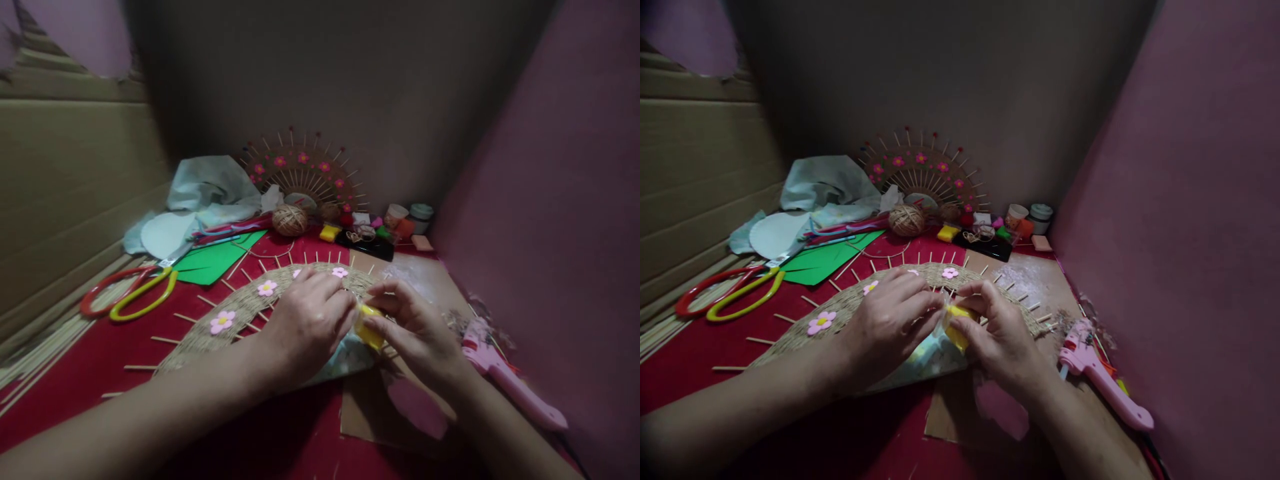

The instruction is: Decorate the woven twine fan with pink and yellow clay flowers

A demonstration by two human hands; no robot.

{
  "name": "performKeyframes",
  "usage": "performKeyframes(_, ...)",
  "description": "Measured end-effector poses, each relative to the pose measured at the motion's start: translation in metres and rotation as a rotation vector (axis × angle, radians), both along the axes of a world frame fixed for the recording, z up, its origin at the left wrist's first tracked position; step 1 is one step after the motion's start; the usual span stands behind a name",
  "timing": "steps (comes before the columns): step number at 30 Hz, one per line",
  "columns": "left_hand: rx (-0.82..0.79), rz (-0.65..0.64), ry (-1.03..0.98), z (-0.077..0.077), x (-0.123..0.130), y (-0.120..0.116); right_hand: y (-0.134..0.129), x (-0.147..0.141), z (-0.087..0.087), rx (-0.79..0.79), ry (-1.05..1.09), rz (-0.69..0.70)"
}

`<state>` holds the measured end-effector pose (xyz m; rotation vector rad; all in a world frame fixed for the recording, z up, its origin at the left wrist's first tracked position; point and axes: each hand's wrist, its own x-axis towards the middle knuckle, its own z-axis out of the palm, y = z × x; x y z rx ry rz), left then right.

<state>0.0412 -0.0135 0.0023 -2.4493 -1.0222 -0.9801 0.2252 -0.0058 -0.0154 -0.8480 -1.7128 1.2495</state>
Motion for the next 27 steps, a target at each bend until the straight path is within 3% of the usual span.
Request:
performKeyframes(4, -0.142, 0.033, -0.001, 0.001, -0.001, -0.002, -0.001, -0.001, -0.002, 0.080, -0.018, -0.056)
performKeyframes(8, -0.249, -0.035, -0.057, 0.000, -0.003, -0.001, -0.002, -0.001, -0.004, 0.129, -0.080, -0.049)
performKeyframes(16, -0.074, -0.041, -0.015, -0.004, 0.000, -0.001, -0.003, 0.000, 0.001, 0.272, -0.196, -0.072)
performKeyframes(20, -0.031, -0.062, -0.010, -0.004, 0.002, -0.001, -0.004, -0.001, 0.001, 0.222, -0.134, -0.020)
performKeyframes(22, -0.235, -0.131, -0.146, 0.001, 0.001, -0.003, -0.004, -0.001, -0.001, 0.173, -0.112, -0.018)
performKeyframes(24, -0.608, -0.242, -0.356, 0.009, -0.004, -0.005, -0.001, 0.000, -0.002, 0.137, -0.121, -0.058)
performKeyframes(26, -0.796, -0.309, -0.426, 0.017, -0.011, -0.003, 0.001, 0.002, -0.003, 0.122, -0.126, -0.128)
performKeyframes(27, -0.975, -0.340, -0.590, 0.020, -0.014, -0.001, 0.002, 0.003, -0.003, 0.121, -0.124, -0.162)
